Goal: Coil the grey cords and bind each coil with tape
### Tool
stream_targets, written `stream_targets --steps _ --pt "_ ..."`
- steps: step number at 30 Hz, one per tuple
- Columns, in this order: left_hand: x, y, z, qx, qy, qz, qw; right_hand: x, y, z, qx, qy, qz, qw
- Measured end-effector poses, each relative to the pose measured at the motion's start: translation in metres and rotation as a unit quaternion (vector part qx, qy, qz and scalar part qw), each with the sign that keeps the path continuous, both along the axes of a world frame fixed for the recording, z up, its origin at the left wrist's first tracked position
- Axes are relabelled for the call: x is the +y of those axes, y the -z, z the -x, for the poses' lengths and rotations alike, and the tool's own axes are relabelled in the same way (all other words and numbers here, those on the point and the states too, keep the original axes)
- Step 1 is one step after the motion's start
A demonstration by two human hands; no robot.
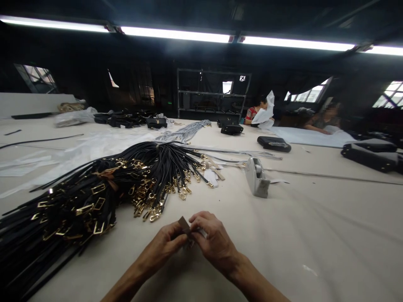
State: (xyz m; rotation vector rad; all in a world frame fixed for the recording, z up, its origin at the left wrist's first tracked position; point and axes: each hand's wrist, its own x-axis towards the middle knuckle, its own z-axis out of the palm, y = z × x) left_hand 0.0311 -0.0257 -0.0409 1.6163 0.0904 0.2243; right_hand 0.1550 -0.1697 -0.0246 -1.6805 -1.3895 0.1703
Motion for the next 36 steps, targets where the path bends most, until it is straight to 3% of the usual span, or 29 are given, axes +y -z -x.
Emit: stream_targets --steps 5,10,13,16,22,28,32,36 --pt "-0.006 -0.008 0.003 0.008 -0.020 -0.065 0.998 0.003 -0.015 -0.002 0.159 0.029 0.086 0.983" --pt "-0.011 -0.020 0.007 -0.001 -0.017 -0.141 0.990 0.001 -0.020 -0.006 0.300 -0.020 0.110 0.947" --pt "-0.015 -0.018 0.007 0.015 -0.022 -0.150 0.988 -0.001 -0.019 -0.007 0.351 -0.008 0.113 0.929" --pt "-0.017 -0.012 0.003 0.040 -0.052 -0.122 0.990 -0.003 -0.018 -0.007 0.343 0.012 0.104 0.934" --pt "-0.019 -0.009 -0.005 0.063 -0.058 -0.057 0.995 -0.008 -0.015 -0.009 0.196 0.014 0.081 0.977" --pt "-0.025 -0.008 -0.003 0.071 -0.054 -0.090 0.992 -0.011 -0.016 -0.013 0.270 0.002 0.098 0.958" --pt "-0.028 -0.006 -0.001 0.062 -0.079 -0.059 0.993 -0.010 -0.025 -0.011 0.246 0.006 0.121 0.962" --pt "-0.026 -0.002 -0.003 0.053 -0.066 0.024 0.996 -0.008 -0.030 -0.014 0.302 -0.025 0.149 0.941"
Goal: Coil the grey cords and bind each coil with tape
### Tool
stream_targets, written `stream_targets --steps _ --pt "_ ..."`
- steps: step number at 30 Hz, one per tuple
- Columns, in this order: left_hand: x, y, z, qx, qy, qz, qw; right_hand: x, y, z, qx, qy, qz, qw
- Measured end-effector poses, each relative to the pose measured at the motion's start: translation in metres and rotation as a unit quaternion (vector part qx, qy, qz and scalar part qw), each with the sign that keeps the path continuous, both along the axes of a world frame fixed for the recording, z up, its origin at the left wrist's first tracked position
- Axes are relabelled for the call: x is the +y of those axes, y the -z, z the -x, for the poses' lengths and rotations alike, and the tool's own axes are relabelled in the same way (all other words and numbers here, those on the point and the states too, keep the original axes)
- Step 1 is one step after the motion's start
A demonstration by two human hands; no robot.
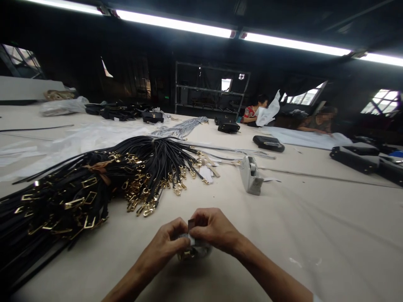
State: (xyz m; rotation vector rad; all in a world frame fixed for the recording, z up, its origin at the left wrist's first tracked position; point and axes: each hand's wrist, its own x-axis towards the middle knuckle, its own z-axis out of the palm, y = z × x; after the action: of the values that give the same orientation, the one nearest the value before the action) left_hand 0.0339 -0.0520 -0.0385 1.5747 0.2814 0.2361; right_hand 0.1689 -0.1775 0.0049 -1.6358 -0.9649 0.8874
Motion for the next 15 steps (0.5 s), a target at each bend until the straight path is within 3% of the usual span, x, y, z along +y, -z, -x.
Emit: stream_targets --steps 4,9,12,15 --pt "0.001 0.006 -0.002 0.004 -0.001 0.073 0.997 0.000 -0.004 -0.005 -0.044 -0.044 0.029 0.998" --pt "0.000 0.007 -0.005 0.015 -0.005 0.121 0.993 0.003 -0.009 -0.001 -0.275 -0.057 0.011 0.960" --pt "-0.001 0.008 -0.008 0.021 -0.008 0.177 0.984 0.006 -0.009 0.003 -0.418 -0.079 -0.018 0.905" --pt "-0.003 0.011 -0.010 0.012 -0.029 0.247 0.969 0.005 -0.007 0.005 -0.572 -0.122 -0.042 0.810"
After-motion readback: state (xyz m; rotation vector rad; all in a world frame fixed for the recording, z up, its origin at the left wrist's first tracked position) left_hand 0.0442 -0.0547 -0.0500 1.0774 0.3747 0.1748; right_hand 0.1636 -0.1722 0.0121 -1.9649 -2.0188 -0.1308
